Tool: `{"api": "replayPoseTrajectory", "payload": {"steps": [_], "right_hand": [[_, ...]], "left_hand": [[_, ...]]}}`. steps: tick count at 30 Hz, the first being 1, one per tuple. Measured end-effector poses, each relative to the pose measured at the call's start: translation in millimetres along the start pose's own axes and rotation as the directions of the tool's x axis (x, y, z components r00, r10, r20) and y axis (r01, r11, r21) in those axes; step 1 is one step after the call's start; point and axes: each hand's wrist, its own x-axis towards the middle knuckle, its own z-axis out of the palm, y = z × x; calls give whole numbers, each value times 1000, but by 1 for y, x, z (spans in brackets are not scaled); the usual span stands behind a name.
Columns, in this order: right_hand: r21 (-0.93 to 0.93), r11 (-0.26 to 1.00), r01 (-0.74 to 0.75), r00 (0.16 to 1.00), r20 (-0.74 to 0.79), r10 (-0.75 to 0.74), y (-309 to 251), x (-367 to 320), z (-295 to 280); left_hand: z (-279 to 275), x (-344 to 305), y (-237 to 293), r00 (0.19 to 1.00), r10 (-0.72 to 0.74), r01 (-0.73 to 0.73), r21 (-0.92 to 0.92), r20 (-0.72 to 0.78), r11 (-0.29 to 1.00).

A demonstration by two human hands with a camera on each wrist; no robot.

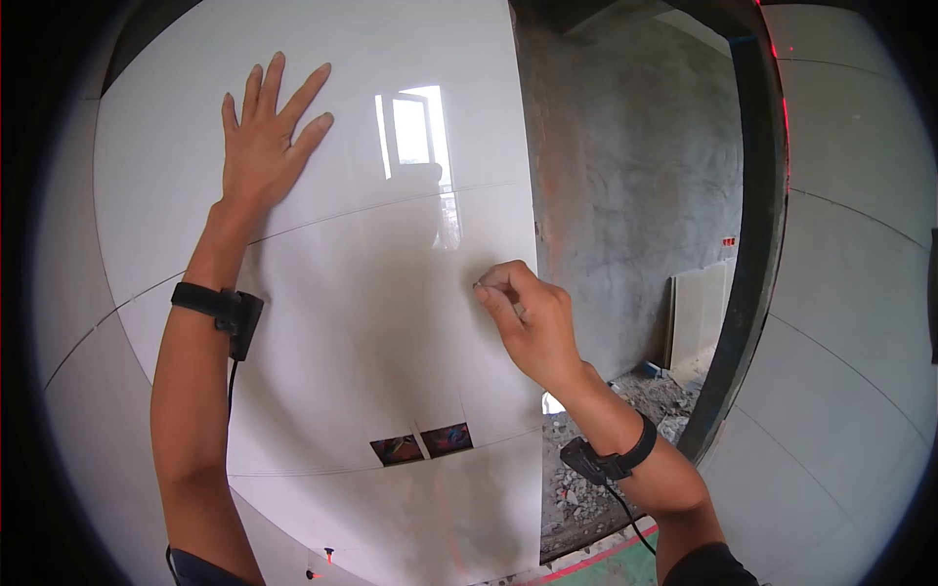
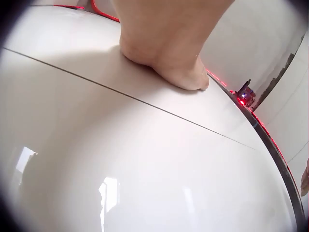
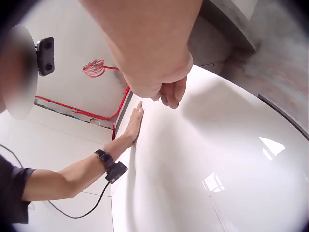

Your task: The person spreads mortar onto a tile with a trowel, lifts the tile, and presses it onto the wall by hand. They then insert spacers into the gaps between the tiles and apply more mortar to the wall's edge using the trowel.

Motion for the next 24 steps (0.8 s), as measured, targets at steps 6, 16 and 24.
{"api": "replayPoseTrajectory", "payload": {"steps": [6,16,24], "right_hand": [[42,998,-39,991,-123,44,27,15,-7],[178,961,-210,977,-7,215,33,-56,18],[146,961,-234,967,-72,246,3,-56,11]], "left_hand": [[14,5,-11,998,26,-26,10,-54,1000],[-28,57,49,864,442,-502,-486,-242,715],[-41,119,155,520,806,-781,-539,-283,315]]}}
